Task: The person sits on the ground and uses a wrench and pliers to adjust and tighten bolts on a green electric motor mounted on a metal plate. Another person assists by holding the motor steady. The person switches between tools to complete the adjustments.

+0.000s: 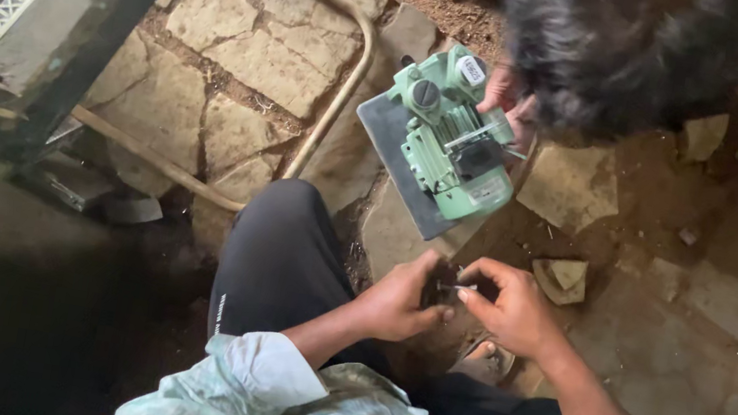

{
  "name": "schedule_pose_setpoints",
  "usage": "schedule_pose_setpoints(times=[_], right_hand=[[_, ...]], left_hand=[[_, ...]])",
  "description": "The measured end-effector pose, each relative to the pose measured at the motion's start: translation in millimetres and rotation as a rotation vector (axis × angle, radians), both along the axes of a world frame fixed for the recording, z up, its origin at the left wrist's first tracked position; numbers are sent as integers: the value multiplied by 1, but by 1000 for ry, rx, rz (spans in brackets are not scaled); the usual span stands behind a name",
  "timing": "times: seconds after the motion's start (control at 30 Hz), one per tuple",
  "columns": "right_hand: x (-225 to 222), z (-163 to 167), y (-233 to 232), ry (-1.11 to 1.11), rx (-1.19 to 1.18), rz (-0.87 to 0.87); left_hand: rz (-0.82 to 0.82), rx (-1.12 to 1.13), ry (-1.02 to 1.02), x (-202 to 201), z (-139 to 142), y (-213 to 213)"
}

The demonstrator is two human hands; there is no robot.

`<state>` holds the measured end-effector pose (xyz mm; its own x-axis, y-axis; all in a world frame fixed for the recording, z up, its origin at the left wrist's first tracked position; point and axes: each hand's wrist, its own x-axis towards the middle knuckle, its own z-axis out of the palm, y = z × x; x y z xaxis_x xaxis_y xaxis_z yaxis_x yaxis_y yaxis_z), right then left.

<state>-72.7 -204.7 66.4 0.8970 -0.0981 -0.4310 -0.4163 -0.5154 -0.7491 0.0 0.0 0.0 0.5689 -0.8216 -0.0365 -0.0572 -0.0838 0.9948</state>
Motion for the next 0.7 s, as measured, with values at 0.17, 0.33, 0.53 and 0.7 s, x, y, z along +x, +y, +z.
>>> schedule_pose_setpoints(times=[0.17,0.33,0.53,0.7], right_hand=[[-2,-9,3,-88,135,-26],[-1,-15,3,-85,110,-54],[11,-39,-1,-104,351,-190],[15,-53,-12,412,491,-426]], left_hand=[[-23,57,237,-1,-31,-7],[-95,48,562,-4,-54,-13],[-40,-29,849,23,-72,-6],[126,-113,852,104,-106,14]])
